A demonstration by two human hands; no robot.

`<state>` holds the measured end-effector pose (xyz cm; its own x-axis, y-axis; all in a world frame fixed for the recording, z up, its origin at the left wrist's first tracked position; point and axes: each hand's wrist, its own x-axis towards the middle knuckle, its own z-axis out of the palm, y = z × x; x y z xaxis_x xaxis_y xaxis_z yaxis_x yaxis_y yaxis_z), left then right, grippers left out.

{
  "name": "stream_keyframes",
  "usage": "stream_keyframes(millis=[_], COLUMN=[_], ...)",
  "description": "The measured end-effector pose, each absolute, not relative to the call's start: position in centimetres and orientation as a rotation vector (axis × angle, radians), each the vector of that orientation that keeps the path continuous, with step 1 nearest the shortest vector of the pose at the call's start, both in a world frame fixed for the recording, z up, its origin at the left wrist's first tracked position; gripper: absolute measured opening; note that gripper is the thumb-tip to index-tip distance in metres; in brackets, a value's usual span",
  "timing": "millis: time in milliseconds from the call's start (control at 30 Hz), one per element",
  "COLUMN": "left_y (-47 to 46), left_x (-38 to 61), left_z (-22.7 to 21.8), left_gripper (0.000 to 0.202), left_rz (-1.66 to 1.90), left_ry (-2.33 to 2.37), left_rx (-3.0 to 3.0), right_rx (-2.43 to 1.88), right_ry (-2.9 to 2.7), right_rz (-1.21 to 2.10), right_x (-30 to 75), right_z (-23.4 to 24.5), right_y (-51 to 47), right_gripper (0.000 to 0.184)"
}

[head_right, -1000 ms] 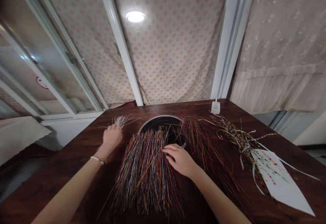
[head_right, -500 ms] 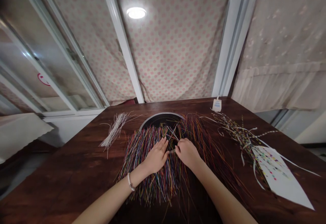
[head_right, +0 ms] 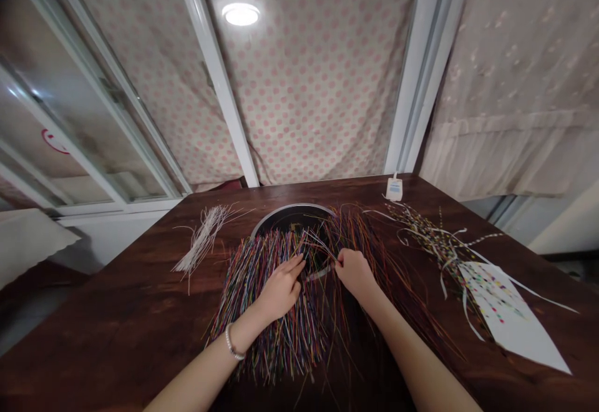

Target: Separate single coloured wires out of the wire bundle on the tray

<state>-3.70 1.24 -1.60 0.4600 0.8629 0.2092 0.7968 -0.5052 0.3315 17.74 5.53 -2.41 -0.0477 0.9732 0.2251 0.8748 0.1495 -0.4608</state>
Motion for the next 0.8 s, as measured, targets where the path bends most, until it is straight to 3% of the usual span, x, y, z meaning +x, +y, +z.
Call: stream_keyframes(millis=[100,267,367,800], left_y=[1.1,1.0,1.0,1.0], left_x=[-3.5,-3.5,-3.6,-3.5], left_z=[-1.6,-1.6,-1.6,-1.9], left_gripper=[0.05,0.048,0.047,0.045], left_rz=[0.576,0.617,0.628,0.701], left_ry=[1.504,1.533,1.523,1.486], left_rx=[2.504,2.515,2.525,2.462], right_rx=[-1.77,-1.608,-1.444,-1.199], right_ry=[-1.846,-1.493,-1.314,-0.93], right_rz=[0.44,1.082,1.285,1.141], right_x=[17.8,17.3,17.3,20.4], right_z=[-1.7,-0.4,0.2,1.3], right_y=[5.4,4.8,4.7,5.9], right_gripper=[0.01,0.014,0.015,0.027])
